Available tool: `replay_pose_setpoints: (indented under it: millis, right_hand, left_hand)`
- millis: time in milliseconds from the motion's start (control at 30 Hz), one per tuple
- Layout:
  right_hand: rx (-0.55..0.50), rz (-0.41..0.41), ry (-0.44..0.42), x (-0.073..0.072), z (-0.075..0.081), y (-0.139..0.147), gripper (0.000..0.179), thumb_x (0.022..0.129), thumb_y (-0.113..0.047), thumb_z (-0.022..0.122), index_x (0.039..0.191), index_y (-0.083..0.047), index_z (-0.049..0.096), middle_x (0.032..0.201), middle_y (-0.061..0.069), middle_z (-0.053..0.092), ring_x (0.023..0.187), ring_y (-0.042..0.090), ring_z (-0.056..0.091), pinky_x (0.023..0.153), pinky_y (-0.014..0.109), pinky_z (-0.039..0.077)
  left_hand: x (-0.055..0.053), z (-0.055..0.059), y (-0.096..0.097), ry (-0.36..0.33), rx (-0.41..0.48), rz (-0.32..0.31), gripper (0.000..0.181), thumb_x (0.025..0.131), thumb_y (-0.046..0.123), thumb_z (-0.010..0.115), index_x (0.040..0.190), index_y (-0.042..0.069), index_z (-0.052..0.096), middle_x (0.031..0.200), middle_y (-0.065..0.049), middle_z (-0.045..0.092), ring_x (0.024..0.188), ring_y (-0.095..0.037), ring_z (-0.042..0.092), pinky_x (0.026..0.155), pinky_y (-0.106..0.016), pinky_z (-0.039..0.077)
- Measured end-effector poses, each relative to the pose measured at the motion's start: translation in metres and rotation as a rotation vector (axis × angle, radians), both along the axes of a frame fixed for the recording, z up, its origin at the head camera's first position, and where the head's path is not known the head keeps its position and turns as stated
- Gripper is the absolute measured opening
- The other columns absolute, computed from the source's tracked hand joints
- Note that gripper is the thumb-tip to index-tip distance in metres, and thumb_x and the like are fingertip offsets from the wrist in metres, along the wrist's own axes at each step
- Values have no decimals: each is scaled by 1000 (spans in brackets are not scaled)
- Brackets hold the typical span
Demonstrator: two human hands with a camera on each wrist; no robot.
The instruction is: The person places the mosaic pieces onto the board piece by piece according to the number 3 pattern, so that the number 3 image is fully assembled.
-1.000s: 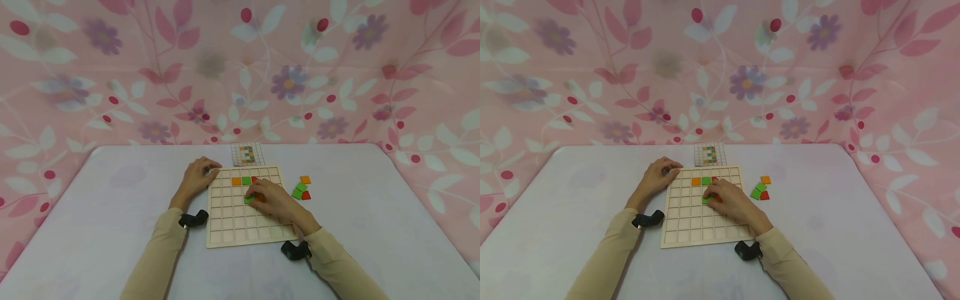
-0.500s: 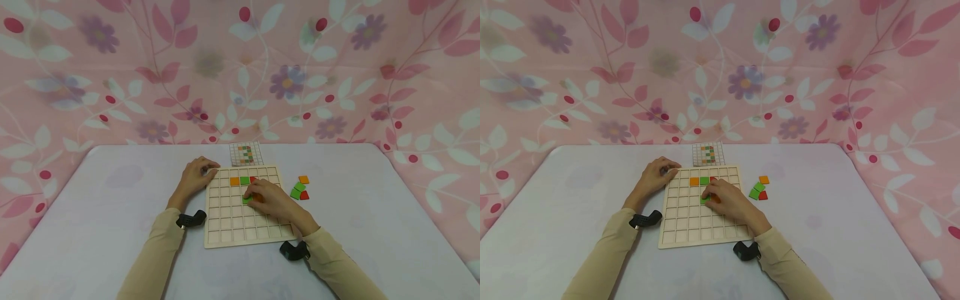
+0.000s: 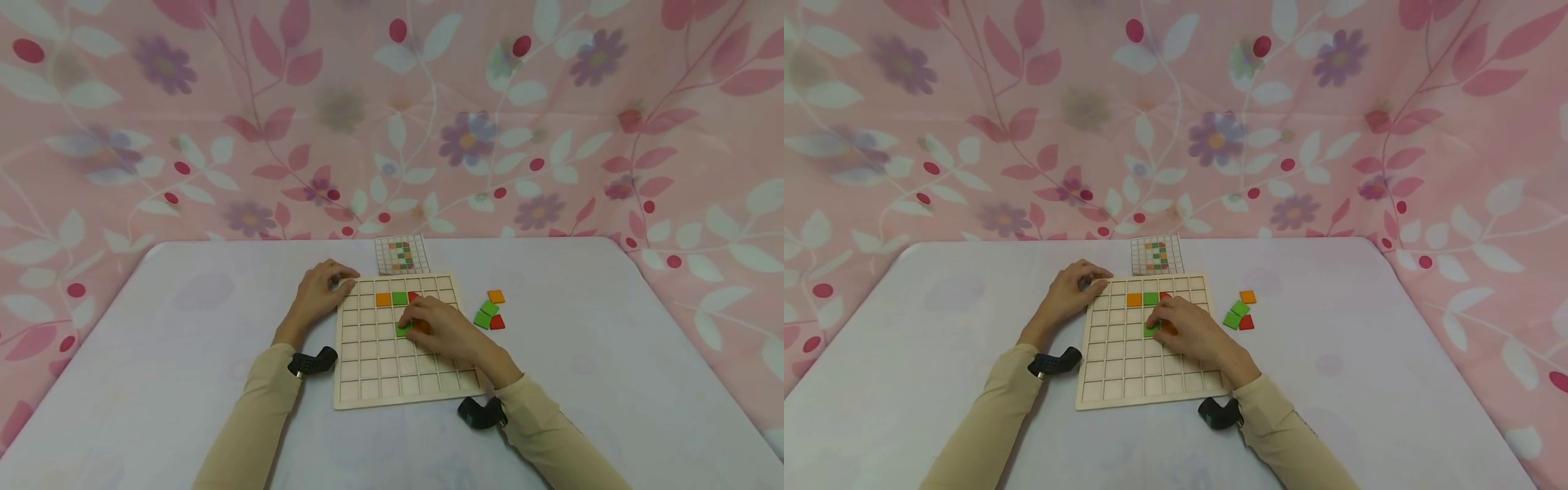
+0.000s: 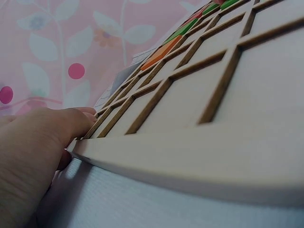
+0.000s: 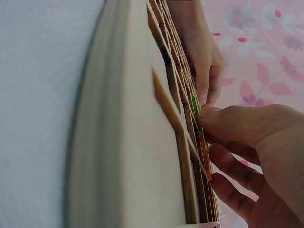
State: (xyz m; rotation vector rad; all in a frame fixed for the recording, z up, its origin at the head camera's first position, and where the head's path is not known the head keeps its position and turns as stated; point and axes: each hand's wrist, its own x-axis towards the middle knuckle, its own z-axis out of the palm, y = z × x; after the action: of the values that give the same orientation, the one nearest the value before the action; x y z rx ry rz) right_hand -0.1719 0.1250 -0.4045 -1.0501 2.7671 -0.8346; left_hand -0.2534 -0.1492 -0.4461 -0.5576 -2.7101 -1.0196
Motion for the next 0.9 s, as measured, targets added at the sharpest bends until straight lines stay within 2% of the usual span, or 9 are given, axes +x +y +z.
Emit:
replay_pose_setpoints:
  millis: [500,733,900]
  right_hand:
    - [-34,43,-4,-3,3,8,13,91,-18,63,103,-18,68,111,-6,62,103,11,54,89,33,47]
    - [-90,0,-81,-6,9,22,14,92,-17,61,105,-16,67,105,-7,61,96,8,55,82,28,49]
    - [-116,-60,-119,-10,14,41,16,92,-19,61,106,-13,66,100,-6,62,90,10,55,77,26,49]
  left_hand:
    - [0,-1,1,5,3,10,16,89,25,65,102,21,73,97,-1,66,84,-17,53,79,-36,33]
    - [2,0,2,-3,12,11,15,89,25,65,101,21,73,96,-1,65,84,-17,52,78,-34,32]
    - [3,0,1,7,14,12,15,89,26,65,101,22,72,96,0,65,84,-17,51,78,-34,32]
